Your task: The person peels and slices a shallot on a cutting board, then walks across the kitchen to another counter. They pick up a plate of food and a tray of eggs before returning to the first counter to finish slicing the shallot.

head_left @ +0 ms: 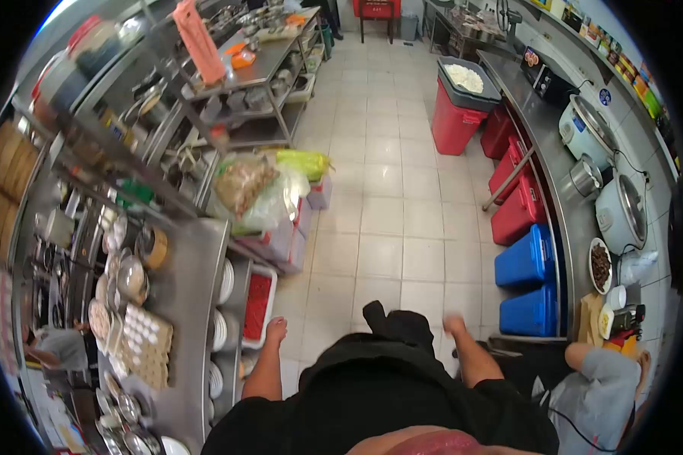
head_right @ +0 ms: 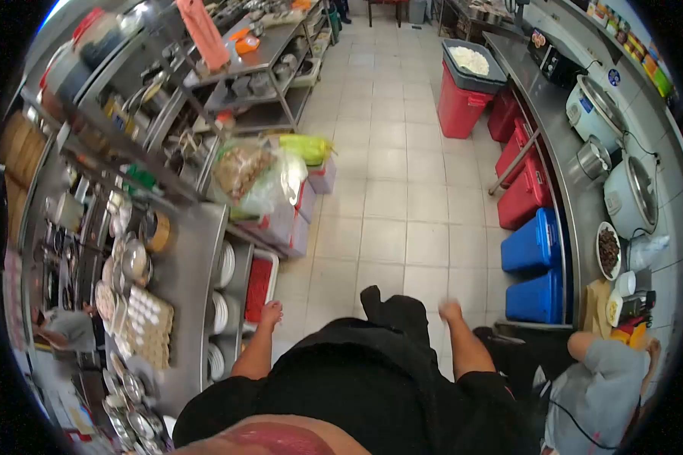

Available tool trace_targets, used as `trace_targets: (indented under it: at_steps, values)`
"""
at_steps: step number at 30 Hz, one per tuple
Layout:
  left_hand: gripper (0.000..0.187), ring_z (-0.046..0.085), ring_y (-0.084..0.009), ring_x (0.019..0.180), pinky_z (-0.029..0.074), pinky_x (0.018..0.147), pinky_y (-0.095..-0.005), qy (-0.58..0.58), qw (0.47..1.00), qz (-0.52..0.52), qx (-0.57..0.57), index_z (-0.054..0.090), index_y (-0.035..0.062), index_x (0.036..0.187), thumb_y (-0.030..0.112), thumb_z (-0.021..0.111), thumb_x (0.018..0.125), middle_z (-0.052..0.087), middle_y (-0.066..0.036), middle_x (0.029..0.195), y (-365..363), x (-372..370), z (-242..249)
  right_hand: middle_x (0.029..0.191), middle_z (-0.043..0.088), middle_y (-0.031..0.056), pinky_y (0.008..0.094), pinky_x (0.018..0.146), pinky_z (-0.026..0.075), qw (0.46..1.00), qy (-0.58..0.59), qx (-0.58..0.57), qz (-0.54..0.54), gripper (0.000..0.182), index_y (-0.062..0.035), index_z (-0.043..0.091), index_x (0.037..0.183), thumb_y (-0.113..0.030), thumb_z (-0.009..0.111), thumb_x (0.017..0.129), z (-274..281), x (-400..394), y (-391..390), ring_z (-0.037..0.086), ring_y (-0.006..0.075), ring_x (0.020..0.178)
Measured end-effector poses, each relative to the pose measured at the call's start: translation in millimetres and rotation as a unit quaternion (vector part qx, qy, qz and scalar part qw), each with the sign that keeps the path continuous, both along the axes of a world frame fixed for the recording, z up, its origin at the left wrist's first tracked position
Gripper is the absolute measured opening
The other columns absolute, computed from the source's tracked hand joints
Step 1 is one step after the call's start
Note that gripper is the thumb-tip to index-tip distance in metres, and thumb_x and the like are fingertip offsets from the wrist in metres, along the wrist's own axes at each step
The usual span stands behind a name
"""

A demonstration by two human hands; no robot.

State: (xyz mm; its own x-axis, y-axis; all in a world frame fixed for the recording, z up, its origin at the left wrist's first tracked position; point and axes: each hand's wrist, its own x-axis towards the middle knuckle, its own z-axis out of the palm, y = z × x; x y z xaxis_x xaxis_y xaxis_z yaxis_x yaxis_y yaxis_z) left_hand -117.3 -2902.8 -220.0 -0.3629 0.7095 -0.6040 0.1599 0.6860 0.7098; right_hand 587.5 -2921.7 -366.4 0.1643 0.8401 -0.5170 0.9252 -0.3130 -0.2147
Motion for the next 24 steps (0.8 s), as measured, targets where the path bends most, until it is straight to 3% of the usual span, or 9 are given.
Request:
trace_targets:
  at_steps: [4, 9, 11, 14, 15, 16, 17, 19, 24]
  values:
    - [0.034, 0.059, -0.0162, 0.062, 0.048, 0.055, -0.0325, 0.033, 0.998, -0.04, 0.035, 0.065, 0.002, 0.11, 0.027, 0.06, 0.088, 0.066, -0.009, 0.082, 135.7, 23.4, 33.6, 0.09, 0.069, 0.0182, 0.0459, 0.074, 0.052, 0.959, 0.047, -0.245, -0.133, 0.029, -0.0034, 0.07, 0.082, -0.03, 0.065, 0.073, 52.3, 14.3, -94.7, 0.066, 0.0336, 0.085]
    - [0.03, 0.066, -0.0298, 0.085, 0.051, 0.073, -0.0436, 0.138, 0.968, -0.206, -0.046, 0.065, 0.0043, 0.107, 0.025, 0.054, 0.089, 0.068, -0.016, 0.09, 207.9, 38.1, -22.9, 0.087, 0.069, 0.017, 0.0475, 0.071, 0.052, 0.951, 0.113, -0.279, -0.075, 0.024, -0.0059, 0.069, 0.076, -0.03, 0.064, 0.074, 44.7, 26.3, 21.6, 0.066, 0.0336, 0.084]
    - [0.025, 0.065, -0.0346, 0.095, 0.05, 0.08, -0.0469, 0.343, 0.663, -0.666, -0.008, 0.066, 0.0042, 0.096, 0.025, 0.054, 0.088, 0.067, -0.02, 0.093, 240.3, 62.2, -25.8, 0.087, 0.069, 0.0165, 0.0481, 0.07, 0.052, 0.961, 0.128, -0.247, -0.002, 0.023, -0.0069, 0.068, 0.073, -0.03, 0.064, 0.075, 30.6, 34.1, 102.7, 0.066, 0.0336, 0.084]
    - [0.024, 0.065, -0.0356, 0.093, 0.05, 0.08, -0.0469, 0.333, 0.684, -0.629, 0.161, 0.065, 0.0042, 0.088, 0.026, 0.056, 0.086, 0.067, -0.019, 0.089, 306.8, 93.5, -19.9, 0.085, 0.069, 0.0158, 0.0491, 0.068, 0.052, 0.954, 0.061, -0.107, 0.273, 0.023, -0.0084, 0.068, 0.069, -0.029, 0.063, 0.076, -34.6, 58.1, 272.5, 0.066, 0.0335, 0.083]
    - [0.026, 0.066, -0.0336, 0.091, 0.05, 0.08, -0.0449, 0.291, 0.769, -0.564, 0.078, 0.066, 0.0048, 0.093, 0.027, 0.055, 0.086, 0.068, -0.019, 0.09, 335.4, 97.8, -21.9, 0.085, 0.069, 0.0156, 0.0494, 0.068, 0.051, 0.923, -0.007, -0.015, 0.385, 0.023, -0.0089, 0.068, 0.067, -0.029, 0.063, 0.076, -63.8, 66.0, 339.2, 0.066, 0.0335, 0.083]
    - [0.028, 0.067, -0.0316, 0.088, 0.051, 0.079, -0.0428, 0.245, 0.85, -0.467, 0.004, 0.067, 0.0055, 0.097, 0.028, 0.055, 0.087, 0.069, -0.018, 0.091, 368.3, 110.0, -6.5, 0.09, 0.069, 0.0157, 0.0509, 0.07, 0.051, 0.995, 0.063, -0.027, 0.071, 0.027, -0.0068, 0.068, 0.072, -0.031, 0.058, 0.079, 17.5, 42.2, 418.4, 0.065, 0.0333, 0.087]
    - [0.03, 0.067, -0.0296, 0.086, 0.051, 0.079, -0.0408, 0.212, 0.909, -0.356, -0.053, 0.068, 0.0062, 0.101, 0.029, 0.055, 0.087, 0.069, -0.018, 0.091, 405.0, 129.9, 25.1, 0.099, 0.069, 0.018, 0.0481, 0.079, 0.051, 0.991, 0.023, 0.104, 0.085, 0.033, -0.0044, 0.07, 0.083, -0.034, 0.055, 0.082, 28.2, 46.3, 485.9, 0.064, 0.0348, 0.095]
    - [0.04, 0.067, -0.0242, 0.08, 0.052, 0.076, -0.0366, 0.138, 0.965, -0.222, -0.012, 0.066, 0.0028, 0.114, 0.03, 0.057, 0.086, 0.07, -0.017, 0.092, 457.6, 147.6, 18.3, 0.114, 0.064, 0.0208, 0.041, 0.097, 0.047, 0.989, 0.092, 0.113, 0.022, 0.042, -0.0027, 0.067, 0.109, -0.029, 0.058, 0.078, 130.6, 41.3, 613.9, 0.059, 0.036, 0.111]
    - [0.044, 0.069, -0.0267, 0.087, 0.053, 0.081, -0.0373, 0.058, 0.981, -0.184, -0.03, 0.063, 0.0031, 0.12, 0.03, 0.06, 0.084, 0.069, -0.02, 0.101, 604.7, 162.9, 8.7, 0.095, 0.069, 0.0163, 0.0358, 0.073, 0.054, 0.94, 0.228, 0.211, -0.14, 0.035, 0.0009, 0.064, 0.114, -0.016, 0.062, 0.083, 223.8, 18.5, 818.2, 0.067, 0.0236, 0.08]
